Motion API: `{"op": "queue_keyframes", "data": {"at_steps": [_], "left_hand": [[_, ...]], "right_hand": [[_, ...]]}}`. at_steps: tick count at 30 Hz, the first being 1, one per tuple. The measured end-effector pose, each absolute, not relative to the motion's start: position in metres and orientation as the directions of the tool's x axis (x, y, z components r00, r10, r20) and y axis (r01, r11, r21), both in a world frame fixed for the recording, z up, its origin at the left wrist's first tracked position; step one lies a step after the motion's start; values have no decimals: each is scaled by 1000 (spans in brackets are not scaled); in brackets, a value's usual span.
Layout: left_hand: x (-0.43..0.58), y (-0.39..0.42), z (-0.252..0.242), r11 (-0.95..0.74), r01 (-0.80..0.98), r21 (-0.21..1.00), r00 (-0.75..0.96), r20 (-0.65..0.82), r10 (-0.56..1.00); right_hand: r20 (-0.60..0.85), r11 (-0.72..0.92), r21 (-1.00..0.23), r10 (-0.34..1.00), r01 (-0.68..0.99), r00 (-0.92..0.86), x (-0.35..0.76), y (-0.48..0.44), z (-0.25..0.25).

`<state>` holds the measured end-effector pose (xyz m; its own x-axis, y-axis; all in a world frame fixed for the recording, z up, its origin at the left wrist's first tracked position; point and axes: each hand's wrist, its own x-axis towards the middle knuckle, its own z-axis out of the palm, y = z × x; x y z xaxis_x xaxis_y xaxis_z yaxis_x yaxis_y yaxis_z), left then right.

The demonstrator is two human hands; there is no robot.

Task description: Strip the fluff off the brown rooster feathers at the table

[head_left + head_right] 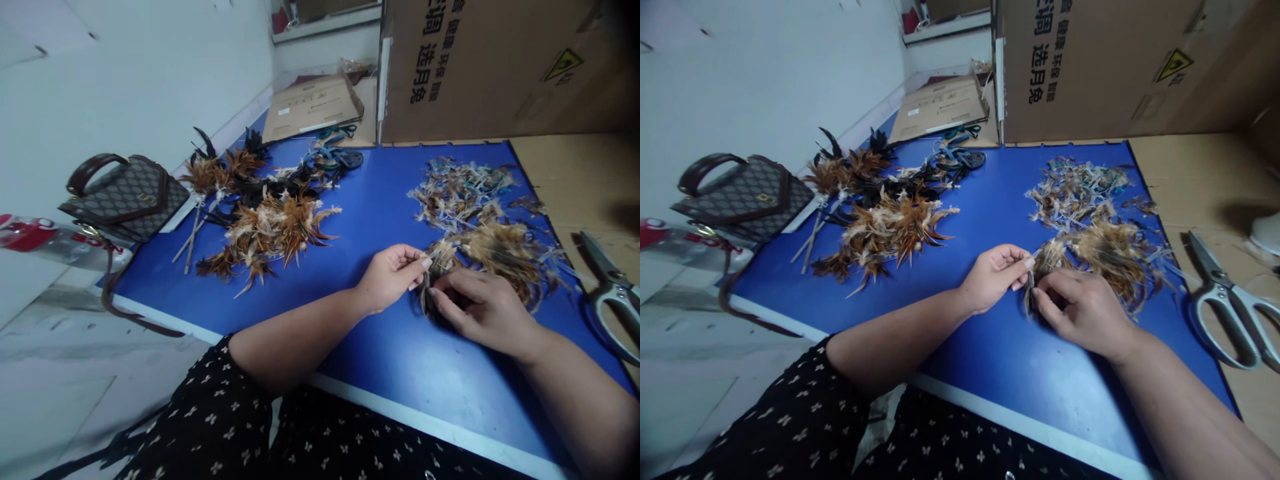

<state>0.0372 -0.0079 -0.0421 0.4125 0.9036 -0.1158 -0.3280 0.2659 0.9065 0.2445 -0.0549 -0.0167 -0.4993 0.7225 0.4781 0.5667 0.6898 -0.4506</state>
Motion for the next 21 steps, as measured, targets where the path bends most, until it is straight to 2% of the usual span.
{"op": "queue_keyframes", "data": {"at_steps": [6,8,12,14,16,21], "left_hand": [[36,-6,-44,266,-307,914,416,-123,901],[36,-7,-44,261,-310,914,409,-120,905],[36,-7,-41,250,-333,909,396,-106,912],[36,-7,-40,241,-350,905,385,-95,918],[36,-6,-40,234,-360,903,373,-91,923],[35,-5,-42,231,-352,907,368,-92,925]], "right_hand": [[564,591,-537,782,602,-265,253,-55,-12],[499,568,-584,815,580,-295,254,-54,-12],[262,504,-671,847,543,-462,251,-53,-17],[240,483,-702,852,523,-465,250,-53,-18],[257,458,-728,872,510,-416,251,-54,-16],[293,326,-791,945,518,-148,258,-55,-7]]}}
